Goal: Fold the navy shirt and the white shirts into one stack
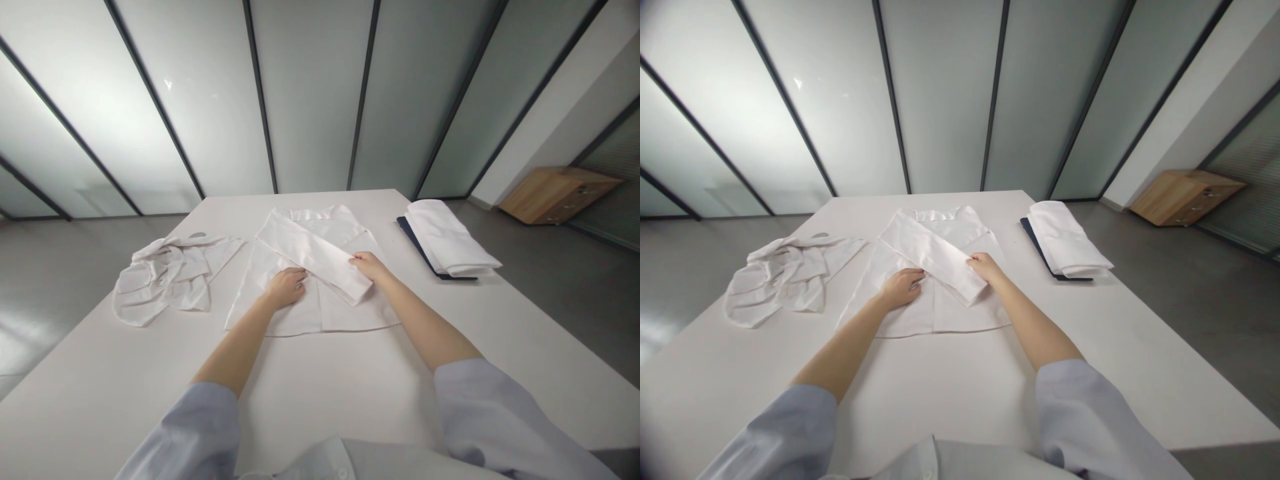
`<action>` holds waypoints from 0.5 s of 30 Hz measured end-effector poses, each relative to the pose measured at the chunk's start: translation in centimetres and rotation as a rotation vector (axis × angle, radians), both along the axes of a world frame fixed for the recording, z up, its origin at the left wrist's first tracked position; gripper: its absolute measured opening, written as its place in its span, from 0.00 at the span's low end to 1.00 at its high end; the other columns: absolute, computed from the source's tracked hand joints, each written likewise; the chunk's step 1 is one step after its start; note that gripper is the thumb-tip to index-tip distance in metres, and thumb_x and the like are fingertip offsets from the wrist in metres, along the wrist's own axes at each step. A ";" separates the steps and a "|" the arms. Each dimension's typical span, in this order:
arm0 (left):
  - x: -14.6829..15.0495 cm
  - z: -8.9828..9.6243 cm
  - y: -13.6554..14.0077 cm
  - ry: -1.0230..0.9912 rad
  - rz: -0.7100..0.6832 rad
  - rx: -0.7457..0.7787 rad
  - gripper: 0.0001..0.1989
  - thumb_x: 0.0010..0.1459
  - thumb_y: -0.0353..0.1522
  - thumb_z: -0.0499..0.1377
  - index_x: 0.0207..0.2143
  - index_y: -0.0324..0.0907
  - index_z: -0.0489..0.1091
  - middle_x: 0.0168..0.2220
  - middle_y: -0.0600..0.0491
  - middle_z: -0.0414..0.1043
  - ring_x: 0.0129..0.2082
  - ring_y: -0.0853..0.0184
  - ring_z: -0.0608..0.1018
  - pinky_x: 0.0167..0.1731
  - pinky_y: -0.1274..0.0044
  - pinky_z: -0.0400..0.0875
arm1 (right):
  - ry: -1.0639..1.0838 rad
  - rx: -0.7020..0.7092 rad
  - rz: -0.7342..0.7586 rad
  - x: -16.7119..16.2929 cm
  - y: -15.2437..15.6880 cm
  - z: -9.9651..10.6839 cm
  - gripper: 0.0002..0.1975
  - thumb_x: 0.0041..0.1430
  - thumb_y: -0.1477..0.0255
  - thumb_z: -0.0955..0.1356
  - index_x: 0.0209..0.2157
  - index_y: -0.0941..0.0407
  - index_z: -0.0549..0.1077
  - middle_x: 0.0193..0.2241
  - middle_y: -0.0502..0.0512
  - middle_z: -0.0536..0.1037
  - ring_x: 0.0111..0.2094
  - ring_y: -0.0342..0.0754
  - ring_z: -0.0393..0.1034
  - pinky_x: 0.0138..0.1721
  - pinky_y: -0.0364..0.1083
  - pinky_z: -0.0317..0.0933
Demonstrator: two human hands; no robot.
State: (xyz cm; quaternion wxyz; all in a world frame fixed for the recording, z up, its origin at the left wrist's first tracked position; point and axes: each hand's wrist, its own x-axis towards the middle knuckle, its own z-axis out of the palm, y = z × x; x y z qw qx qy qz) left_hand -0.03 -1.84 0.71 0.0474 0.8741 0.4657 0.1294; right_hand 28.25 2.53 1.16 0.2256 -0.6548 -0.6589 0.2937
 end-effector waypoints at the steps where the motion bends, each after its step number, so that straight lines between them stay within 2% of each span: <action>1: 0.0 -0.2 0.2 0.004 0.002 -0.009 0.20 0.55 0.29 0.53 0.49 0.42 0.75 0.56 0.50 0.72 0.57 0.62 0.72 0.59 0.71 0.64 | 0.012 0.015 -0.023 0.1 0.0 0.0 0.11 0.59 0.68 0.64 0.35 0.58 0.76 0.30 0.52 0.80 0.30 0.46 0.72 0.29 0.40 0.58; 6: -0.1 -0.7 0.7 -0.046 0.032 -0.022 0.17 0.56 0.28 0.52 0.42 0.46 0.78 0.50 0.53 0.76 0.52 0.64 0.76 0.54 0.72 0.69 | -0.242 0.100 -0.009 -0.1 -0.5 -0.3 0.16 0.57 0.70 0.67 0.47 0.57 0.75 0.42 0.59 0.80 0.41 0.50 0.74 0.39 0.43 0.61; 10: 0.0 -0.3 0.5 -0.065 0.041 -0.018 0.15 0.55 0.28 0.53 0.39 0.45 0.77 0.45 0.52 0.79 0.48 0.63 0.77 0.51 0.72 0.69 | -0.389 0.166 -0.013 -0.7 -1.1 -0.7 0.19 0.58 0.69 0.66 0.52 0.55 0.72 0.44 0.60 0.79 0.44 0.52 0.73 0.41 0.45 0.61; 15: 0.2 0.8 -0.1 -0.063 0.063 -0.043 0.11 0.56 0.33 0.55 0.37 0.43 0.76 0.40 0.50 0.78 0.42 0.63 0.78 0.45 0.74 0.70 | -0.414 0.303 -0.006 -0.8 -1.5 -0.9 0.15 0.59 0.69 0.65 0.47 0.55 0.73 0.43 0.58 0.78 0.42 0.50 0.71 0.41 0.45 0.60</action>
